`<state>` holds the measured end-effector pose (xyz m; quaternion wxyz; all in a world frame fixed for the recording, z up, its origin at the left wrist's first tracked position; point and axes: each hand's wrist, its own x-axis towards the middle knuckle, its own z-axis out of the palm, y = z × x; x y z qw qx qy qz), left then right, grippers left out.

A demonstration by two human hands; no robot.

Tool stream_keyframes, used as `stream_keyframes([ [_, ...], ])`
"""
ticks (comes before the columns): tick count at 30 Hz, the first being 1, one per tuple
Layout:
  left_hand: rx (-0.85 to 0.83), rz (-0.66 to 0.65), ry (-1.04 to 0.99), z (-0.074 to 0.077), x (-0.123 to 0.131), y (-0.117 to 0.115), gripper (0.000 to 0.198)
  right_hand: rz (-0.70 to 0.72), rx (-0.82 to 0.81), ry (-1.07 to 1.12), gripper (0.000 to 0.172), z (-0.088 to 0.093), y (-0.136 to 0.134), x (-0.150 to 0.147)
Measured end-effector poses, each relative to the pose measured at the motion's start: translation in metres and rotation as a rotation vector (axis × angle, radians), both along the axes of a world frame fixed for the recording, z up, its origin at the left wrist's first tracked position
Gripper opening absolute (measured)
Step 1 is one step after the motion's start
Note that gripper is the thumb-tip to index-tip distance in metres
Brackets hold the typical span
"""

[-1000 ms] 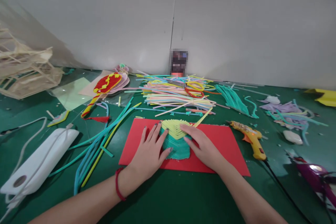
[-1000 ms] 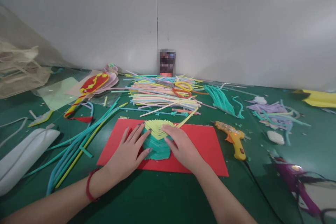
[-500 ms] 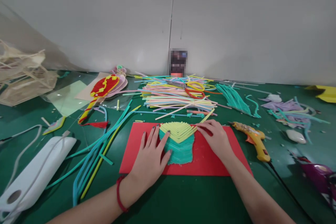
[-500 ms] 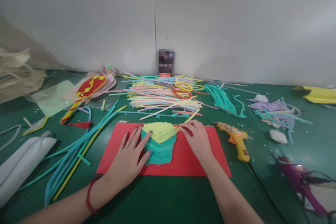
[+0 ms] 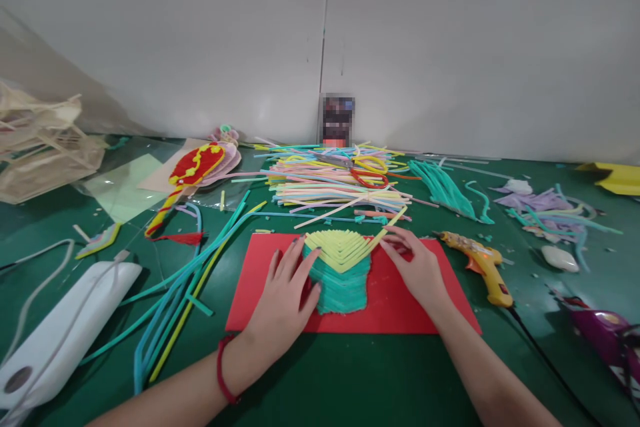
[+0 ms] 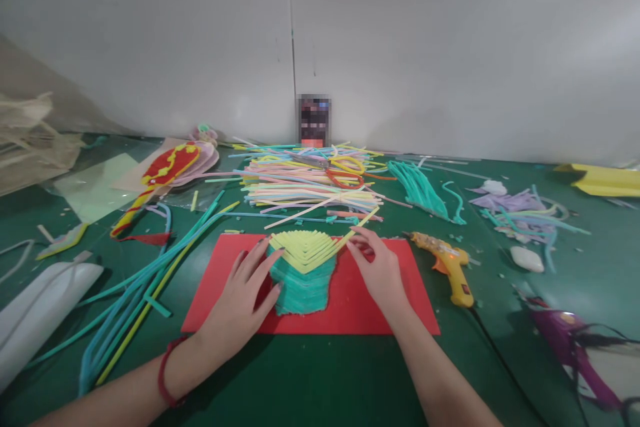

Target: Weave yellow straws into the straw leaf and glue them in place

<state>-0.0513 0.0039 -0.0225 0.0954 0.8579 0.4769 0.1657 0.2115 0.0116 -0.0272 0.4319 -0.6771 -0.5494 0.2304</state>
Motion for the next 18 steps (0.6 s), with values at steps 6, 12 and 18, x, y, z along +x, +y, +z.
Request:
stream_keyframes([
  [6, 0.018, 0.049, 0.003, -0.0029, 0.0015, 0.0012, 0.046, -0.045, 0.072, 0.085, 0.052, -0.0037, 0.0003, -0.0062],
  [12, 0.014, 0.042, 0.066, -0.0047, 0.0034, -0.0013, 0.053, -0.057, 0.037, 0.028, 0.037, -0.0046, 0.0022, -0.007],
  [18, -0.07, 0.079, 0.034, -0.0008, 0.0031, -0.0058, 0.05, -0.027, 0.038, 0.043, 0.036, -0.004, 0.0045, -0.0068],
])
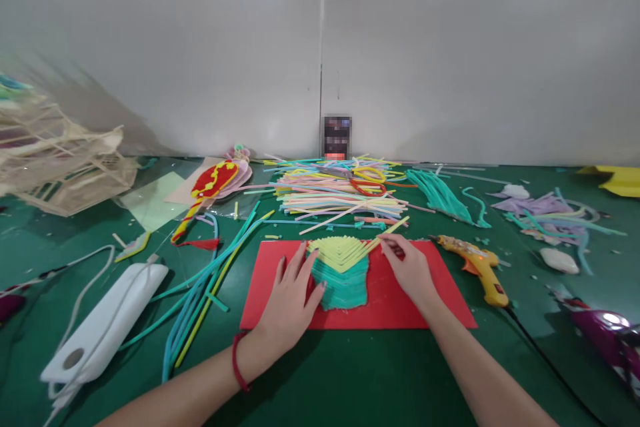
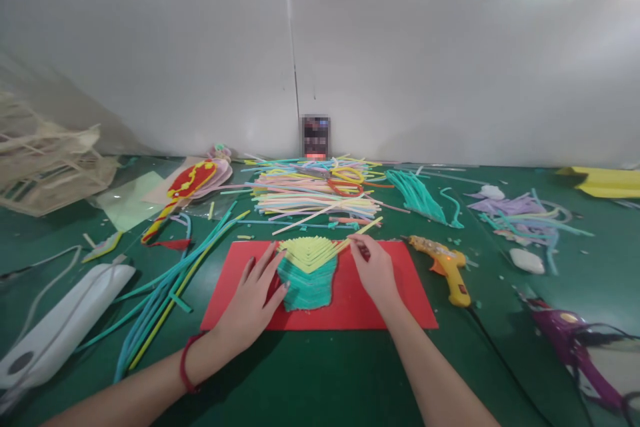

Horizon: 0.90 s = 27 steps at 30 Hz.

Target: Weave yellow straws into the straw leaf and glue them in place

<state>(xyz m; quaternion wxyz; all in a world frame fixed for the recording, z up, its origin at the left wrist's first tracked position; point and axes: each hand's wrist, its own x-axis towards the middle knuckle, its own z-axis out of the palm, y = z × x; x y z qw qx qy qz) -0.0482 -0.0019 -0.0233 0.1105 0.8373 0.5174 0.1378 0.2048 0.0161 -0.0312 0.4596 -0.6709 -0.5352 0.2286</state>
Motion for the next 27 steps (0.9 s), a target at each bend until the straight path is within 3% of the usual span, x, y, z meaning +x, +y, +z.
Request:
stream_keyframes([
  [4, 0.044, -0.043, -0.019, 0.01, -0.006, 0.014, 0.044, 0.027, 0.017, -0.004, 0.032, -0.002, 0.0, 0.001],
  [6, 0.113, -0.045, 0.085, 0.02, -0.016, 0.029, 0.036, 0.041, 0.022, -0.008, 0.03, -0.003, 0.0, 0.001],
  [7, 0.158, 0.018, 0.179, 0.025, -0.023, 0.038, 0.032, 0.048, 0.024, -0.01, 0.029, -0.004, 0.0, 0.002],
  [12, 0.255, 0.293, 0.282, 0.045, -0.058, 0.082, 0.031, 0.085, 0.036, -0.02, 0.026, -0.005, 0.002, 0.002],
  [21, 0.243, 0.344, 0.295, 0.029, -0.072, 0.112, 0.026, 0.088, 0.029, -0.043, 0.025, -0.005, 0.002, 0.002],
  [27, 0.309, 0.364, 0.218, 0.035, -0.061, 0.111, 0.029, 0.08, 0.03, -0.051, 0.026, -0.006, 0.003, 0.002],
])
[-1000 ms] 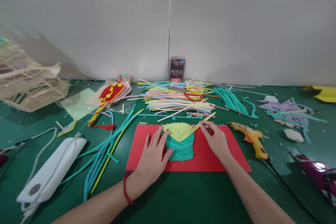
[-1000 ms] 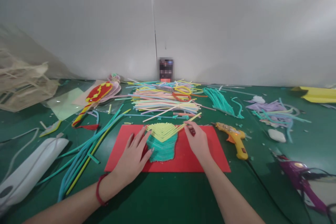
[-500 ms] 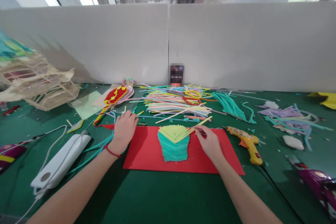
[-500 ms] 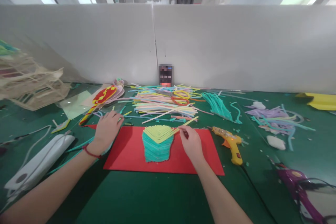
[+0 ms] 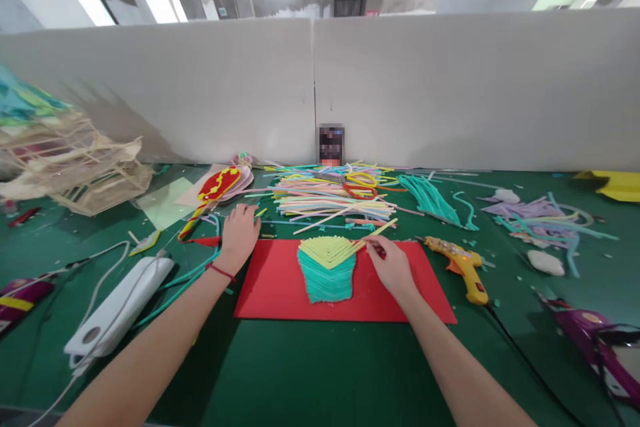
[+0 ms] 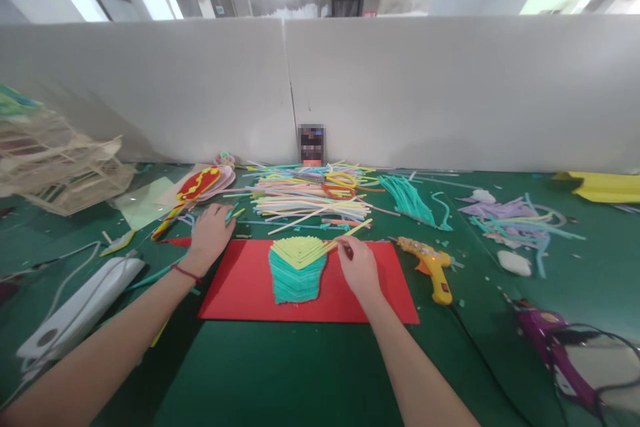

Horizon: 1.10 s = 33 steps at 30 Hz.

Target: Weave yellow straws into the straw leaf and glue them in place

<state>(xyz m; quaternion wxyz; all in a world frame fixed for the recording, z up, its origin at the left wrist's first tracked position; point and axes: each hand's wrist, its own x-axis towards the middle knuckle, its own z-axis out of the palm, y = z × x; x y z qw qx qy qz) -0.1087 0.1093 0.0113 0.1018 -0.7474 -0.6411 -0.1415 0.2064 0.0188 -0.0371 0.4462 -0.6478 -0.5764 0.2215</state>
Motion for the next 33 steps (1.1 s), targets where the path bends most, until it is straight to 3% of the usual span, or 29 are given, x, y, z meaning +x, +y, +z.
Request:
stream_keyframes([
  [10, -0.028, -0.439, -0.034, -0.002, 0.086, -0.002, 0.021, 0.004, 0.009, -0.008, 0.025, -0.003, 0.001, 0.0],
  [15, -0.048, -0.56, 0.011, -0.005, 0.123, 0.002, 0.021, 0.017, 0.01, -0.012, 0.024, -0.003, 0.001, 0.001],
  [27, -0.014, -0.548, -0.009, 0.003, 0.154, 0.032, 0.02, 0.037, 0.017, -0.026, 0.025, -0.003, 0.004, 0.0],
  [33, -0.088, -0.527, -0.051, -0.001, 0.161, 0.044, 0.017, 0.038, 0.013, -0.036, 0.026, -0.003, 0.005, 0.0],
])
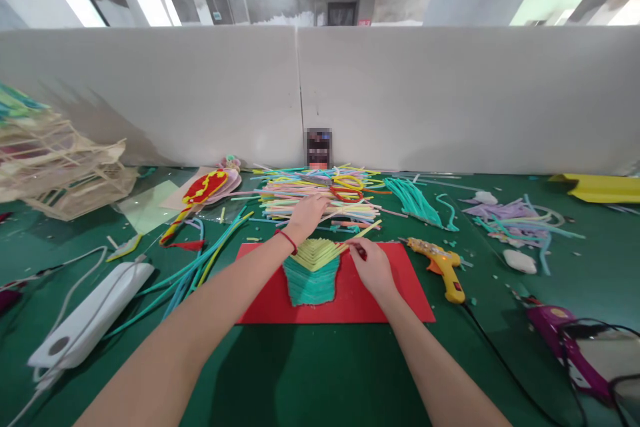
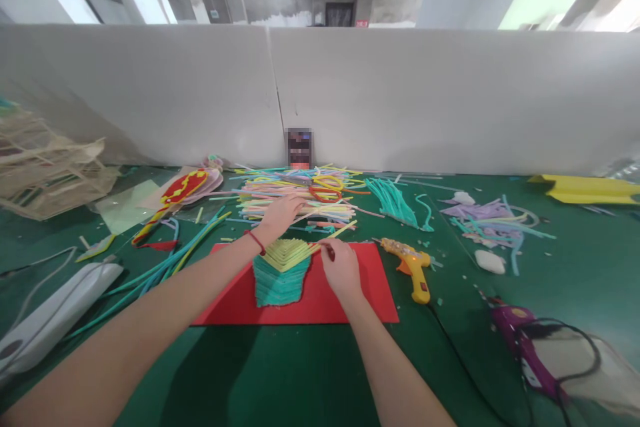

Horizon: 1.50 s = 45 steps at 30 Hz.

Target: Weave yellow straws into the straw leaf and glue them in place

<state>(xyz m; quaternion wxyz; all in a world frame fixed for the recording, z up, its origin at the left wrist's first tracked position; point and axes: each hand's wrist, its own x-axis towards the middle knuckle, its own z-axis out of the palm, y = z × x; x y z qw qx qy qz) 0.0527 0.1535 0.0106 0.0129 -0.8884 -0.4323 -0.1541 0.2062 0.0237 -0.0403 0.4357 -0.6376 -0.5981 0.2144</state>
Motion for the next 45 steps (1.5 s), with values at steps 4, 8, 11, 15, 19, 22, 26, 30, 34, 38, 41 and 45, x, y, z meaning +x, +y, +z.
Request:
stream_keyframes([
  [4, -0.068, -0.003, 0.018, -0.001, -0.004, 0.0, 0.021, 0.005, 0.001, -0.002, 0.025, 0.001, 0.0, 0.0],
  [8, -0.103, 0.032, 0.035, -0.001, -0.005, -0.001, 0.025, 0.0, -0.002, -0.005, 0.025, 0.0, 0.0, 0.0],
  [11, -0.12, 0.052, 0.044, 0.0, -0.004, 0.0, 0.026, 0.001, -0.006, -0.009, 0.025, -0.001, 0.001, 0.001],
  [15, -0.121, 0.054, 0.063, 0.002, -0.004, 0.001, 0.026, 0.001, -0.006, -0.015, 0.025, -0.001, 0.001, 0.001],
  [19, -0.124, 0.045, 0.112, 0.004, -0.004, -0.003, 0.028, 0.004, -0.005, -0.02, 0.026, 0.0, 0.001, 0.0],
  [22, -0.136, 0.072, 0.15, 0.005, -0.003, -0.006, 0.03, 0.012, -0.009, -0.024, 0.025, -0.001, 0.001, 0.001],
  [26, -0.15, 0.138, 0.164, 0.005, -0.003, -0.01, 0.032, 0.019, -0.01, -0.026, 0.025, -0.001, 0.001, 0.001],
  [30, -0.147, 0.194, 0.14, 0.003, -0.002, -0.013, 0.032, 0.021, -0.006, -0.026, 0.026, -0.001, 0.001, 0.002],
  [34, -0.128, 0.213, 0.106, 0.003, -0.001, -0.015, 0.032, 0.023, -0.001, -0.026, 0.026, -0.001, 0.001, 0.002],
  [38, -0.065, 0.21, 0.051, 0.005, 0.001, -0.019, 0.025, 0.018, -0.001, -0.029, 0.027, 0.0, 0.001, 0.003],
  [41, 0.0, 0.224, -0.009, 0.005, 0.004, -0.021, 0.02, 0.018, -0.003, -0.031, 0.027, 0.0, 0.002, 0.003],
  [45, -0.017, 0.269, -0.074, 0.003, 0.008, -0.017, 0.015, 0.026, -0.005, -0.034, 0.026, 0.001, 0.002, 0.004],
])
